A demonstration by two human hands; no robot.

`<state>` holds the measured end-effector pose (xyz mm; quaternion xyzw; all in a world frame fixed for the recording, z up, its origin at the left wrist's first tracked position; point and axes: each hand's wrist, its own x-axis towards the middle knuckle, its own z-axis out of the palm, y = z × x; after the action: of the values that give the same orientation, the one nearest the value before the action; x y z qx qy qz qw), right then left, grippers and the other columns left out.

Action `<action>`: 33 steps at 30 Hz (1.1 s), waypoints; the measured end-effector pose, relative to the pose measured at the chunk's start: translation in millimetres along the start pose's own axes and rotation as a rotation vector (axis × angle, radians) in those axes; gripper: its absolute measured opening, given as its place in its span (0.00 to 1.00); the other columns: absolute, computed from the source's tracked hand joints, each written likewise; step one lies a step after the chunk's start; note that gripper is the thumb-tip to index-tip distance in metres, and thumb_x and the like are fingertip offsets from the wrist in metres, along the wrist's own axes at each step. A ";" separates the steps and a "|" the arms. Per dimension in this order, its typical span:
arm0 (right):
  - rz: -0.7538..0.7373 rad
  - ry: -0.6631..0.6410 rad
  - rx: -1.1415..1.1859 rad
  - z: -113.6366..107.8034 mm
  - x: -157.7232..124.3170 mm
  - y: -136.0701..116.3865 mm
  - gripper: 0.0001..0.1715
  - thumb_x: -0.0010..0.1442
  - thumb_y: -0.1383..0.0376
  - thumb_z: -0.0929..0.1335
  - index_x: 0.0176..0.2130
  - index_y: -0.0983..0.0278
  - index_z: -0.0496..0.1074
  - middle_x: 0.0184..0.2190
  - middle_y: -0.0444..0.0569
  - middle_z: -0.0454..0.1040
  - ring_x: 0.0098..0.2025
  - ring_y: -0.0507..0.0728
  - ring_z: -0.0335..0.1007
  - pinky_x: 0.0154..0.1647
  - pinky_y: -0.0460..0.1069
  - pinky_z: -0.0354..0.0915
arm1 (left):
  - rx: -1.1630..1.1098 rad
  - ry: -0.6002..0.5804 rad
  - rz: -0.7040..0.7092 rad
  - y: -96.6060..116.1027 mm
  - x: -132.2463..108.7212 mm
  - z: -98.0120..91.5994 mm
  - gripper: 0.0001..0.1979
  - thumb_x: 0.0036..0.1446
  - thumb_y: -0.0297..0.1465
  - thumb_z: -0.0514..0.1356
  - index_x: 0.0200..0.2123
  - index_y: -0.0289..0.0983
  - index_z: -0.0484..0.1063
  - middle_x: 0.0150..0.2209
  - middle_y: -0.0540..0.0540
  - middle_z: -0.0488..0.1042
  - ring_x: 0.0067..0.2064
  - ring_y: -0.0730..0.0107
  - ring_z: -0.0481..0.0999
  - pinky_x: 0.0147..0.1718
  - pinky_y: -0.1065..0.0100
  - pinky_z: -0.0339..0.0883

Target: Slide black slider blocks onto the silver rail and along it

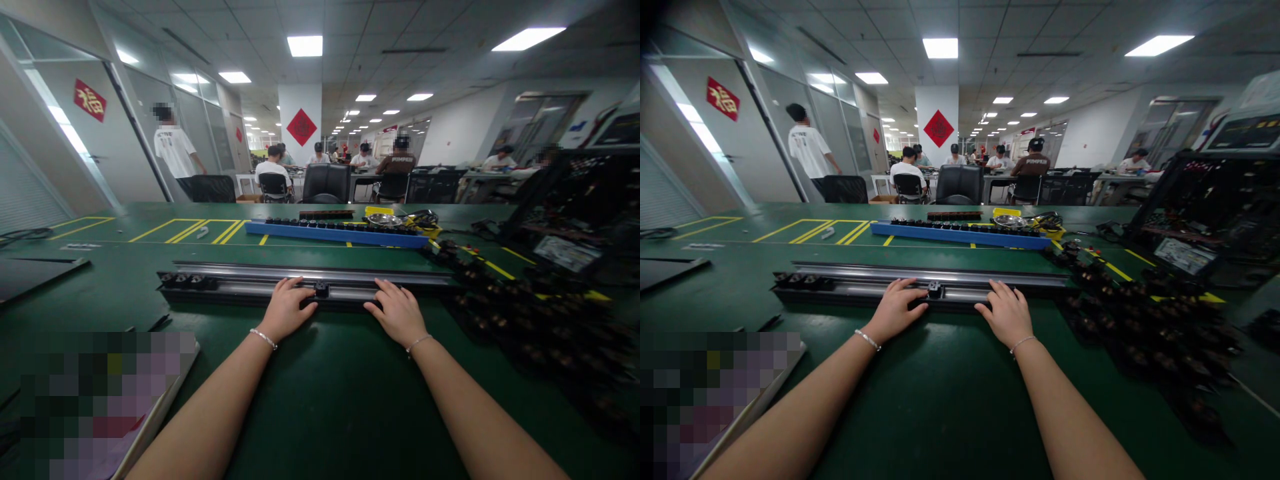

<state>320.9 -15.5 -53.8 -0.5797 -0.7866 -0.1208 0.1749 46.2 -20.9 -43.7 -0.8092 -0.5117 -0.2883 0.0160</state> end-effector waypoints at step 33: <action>0.118 -0.030 0.167 -2.4 11.8 -47.8 0.33 0.63 0.52 0.56 0.58 0.69 0.61 0.58 0.56 0.64 0.62 0.61 0.52 0.62 0.59 0.43 | 0.046 -0.169 0.038 8.4 -0.2 1.8 0.24 0.52 0.41 0.59 0.54 0.50 0.65 0.54 0.51 0.71 0.57 0.61 0.65 0.61 0.50 0.41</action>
<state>272.5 -20.4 -46.1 -0.6101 -0.7610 -0.0357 0.2178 54.0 -24.5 -43.1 -0.8396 -0.5023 -0.2070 -0.0031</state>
